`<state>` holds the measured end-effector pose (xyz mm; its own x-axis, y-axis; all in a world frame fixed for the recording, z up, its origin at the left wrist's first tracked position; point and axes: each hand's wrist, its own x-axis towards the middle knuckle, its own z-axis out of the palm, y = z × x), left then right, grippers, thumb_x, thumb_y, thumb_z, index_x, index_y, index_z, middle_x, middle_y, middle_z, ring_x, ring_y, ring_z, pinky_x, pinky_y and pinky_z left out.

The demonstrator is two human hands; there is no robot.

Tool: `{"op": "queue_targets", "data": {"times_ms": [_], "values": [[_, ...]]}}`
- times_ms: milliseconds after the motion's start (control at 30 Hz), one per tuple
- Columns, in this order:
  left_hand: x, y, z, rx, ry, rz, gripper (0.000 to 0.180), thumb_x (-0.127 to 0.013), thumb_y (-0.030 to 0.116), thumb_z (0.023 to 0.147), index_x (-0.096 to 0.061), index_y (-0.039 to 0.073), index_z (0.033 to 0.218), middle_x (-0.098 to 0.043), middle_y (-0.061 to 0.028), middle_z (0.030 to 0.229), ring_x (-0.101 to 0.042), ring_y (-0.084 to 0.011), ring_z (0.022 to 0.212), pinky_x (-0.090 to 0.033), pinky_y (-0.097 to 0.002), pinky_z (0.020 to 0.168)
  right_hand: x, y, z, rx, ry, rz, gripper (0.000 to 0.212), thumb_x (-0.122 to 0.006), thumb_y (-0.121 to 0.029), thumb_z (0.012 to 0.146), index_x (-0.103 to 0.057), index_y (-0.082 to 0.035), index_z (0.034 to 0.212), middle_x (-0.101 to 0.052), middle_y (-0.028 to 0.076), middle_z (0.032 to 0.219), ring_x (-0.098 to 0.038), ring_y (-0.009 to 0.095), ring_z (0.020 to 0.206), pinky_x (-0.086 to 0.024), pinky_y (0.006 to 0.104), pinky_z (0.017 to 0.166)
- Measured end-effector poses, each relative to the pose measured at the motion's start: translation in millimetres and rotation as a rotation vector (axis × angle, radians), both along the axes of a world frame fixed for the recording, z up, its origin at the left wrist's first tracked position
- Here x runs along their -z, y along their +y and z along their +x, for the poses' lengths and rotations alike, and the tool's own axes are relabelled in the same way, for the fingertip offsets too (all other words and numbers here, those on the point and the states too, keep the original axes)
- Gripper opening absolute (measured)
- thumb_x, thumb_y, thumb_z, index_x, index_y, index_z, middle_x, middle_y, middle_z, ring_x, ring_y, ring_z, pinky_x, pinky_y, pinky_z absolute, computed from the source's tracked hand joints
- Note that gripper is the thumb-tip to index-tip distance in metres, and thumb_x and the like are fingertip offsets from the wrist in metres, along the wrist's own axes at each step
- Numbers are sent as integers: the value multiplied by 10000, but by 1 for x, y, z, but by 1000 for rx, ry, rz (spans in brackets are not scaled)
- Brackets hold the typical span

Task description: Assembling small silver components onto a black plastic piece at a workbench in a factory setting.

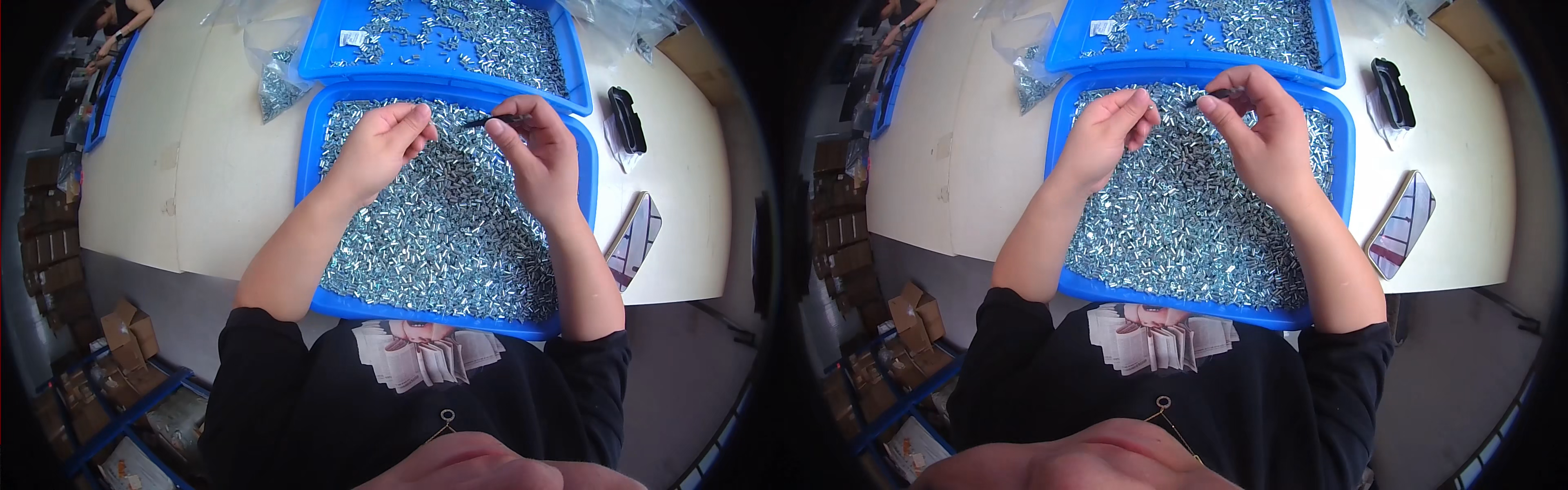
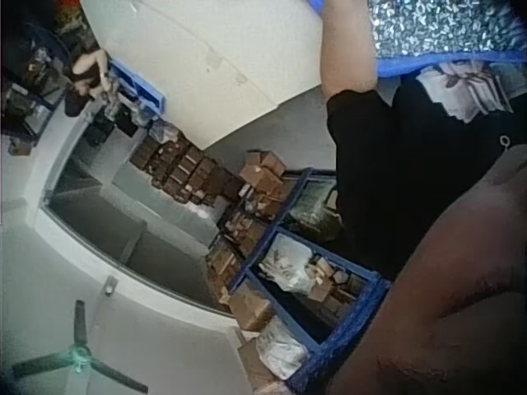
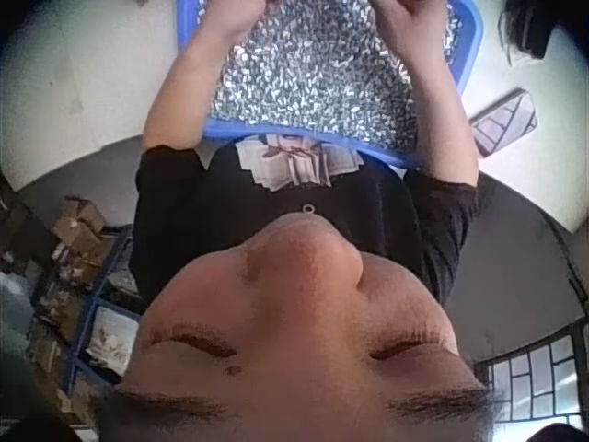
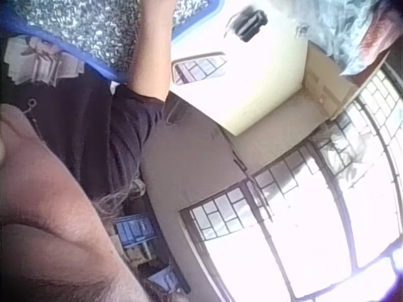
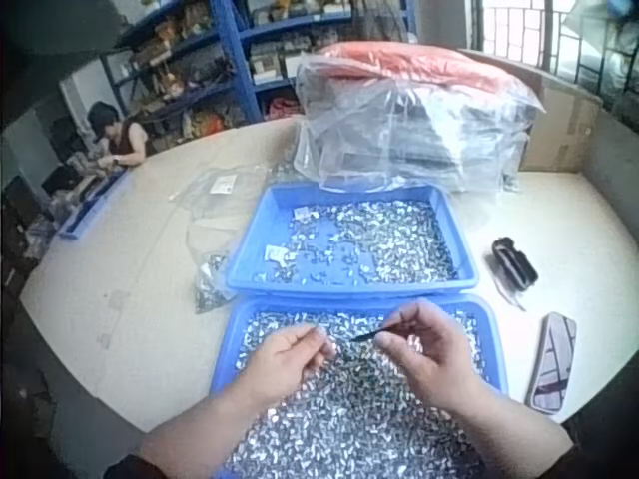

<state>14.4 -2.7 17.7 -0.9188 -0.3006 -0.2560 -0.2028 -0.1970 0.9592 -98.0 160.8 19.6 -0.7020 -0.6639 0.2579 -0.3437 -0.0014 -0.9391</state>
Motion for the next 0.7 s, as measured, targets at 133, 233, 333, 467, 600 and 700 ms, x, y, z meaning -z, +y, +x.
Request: {"op": "queue_targets", "data": {"times_ms": [133, 233, 333, 467, 600, 700], "values": [[5, 1, -2, 33, 46, 133, 282, -487, 289, 940, -568, 55, 805, -496, 31, 653, -447, -61, 607, -372, -197, 563, 1, -1, 2, -33, -142, -111, 156, -665, -99, 806, -594, -16, 918, -615, 18, 819, -560, 94, 741, -458, 232, 690], [4, 2, -1, 29, 41, 88, 277, -493, 291, 937, -566, 49, 824, -501, 27, 661, -449, -61, 612, -373, -200, 563, -1, -1, 2, -34, -104, -58, 154, -666, -93, 804, -605, -17, 923, -623, 23, 837, -562, 99, 757, -457, 234, 707], [4, 1, -2, 25, 44, 56, 281, -496, 288, 936, -566, 46, 812, -501, 27, 657, -449, -61, 611, -374, -199, 566, 1, 1, -1, -51, -16, -59, 154, -669, -87, 799, -611, -15, 923, -627, 29, 844, -563, 103, 772, -456, 239, 721], [5, 2, -1, 20, 35, 29, 280, -506, 279, 931, -576, 43, 798, -504, 25, 651, -443, -59, 604, -368, -195, 563, -2, 1, 0, -52, 39, -45, 167, -682, -73, 781, -618, -10, 921, -630, 39, 839, -564, 112, 773, -457, 245, 737], [10, 2, -2, 15, 158, -133, 217, -546, 234, 911, -606, 33, 853, -550, 10, 701, -491, -64, 649, -389, -184, 592, -3, 1, -2, 0, 105, -34, 157, -665, -158, 818, -624, -9, 846, -626, 33, 746, -553, 104, 687, -453, 236, 650], [9, 7, -2, -28, 259, -335, 207, -553, 225, 906, -619, 30, 901, -590, -7, 765, -548, -79, 739, -418, -180, 658, -4, 4, -6, -6, -22, 211, 297, -613, -279, 866, -608, -15, 731, -581, 15, 618, -507, 84, 574, -409, 231, 532]]}}
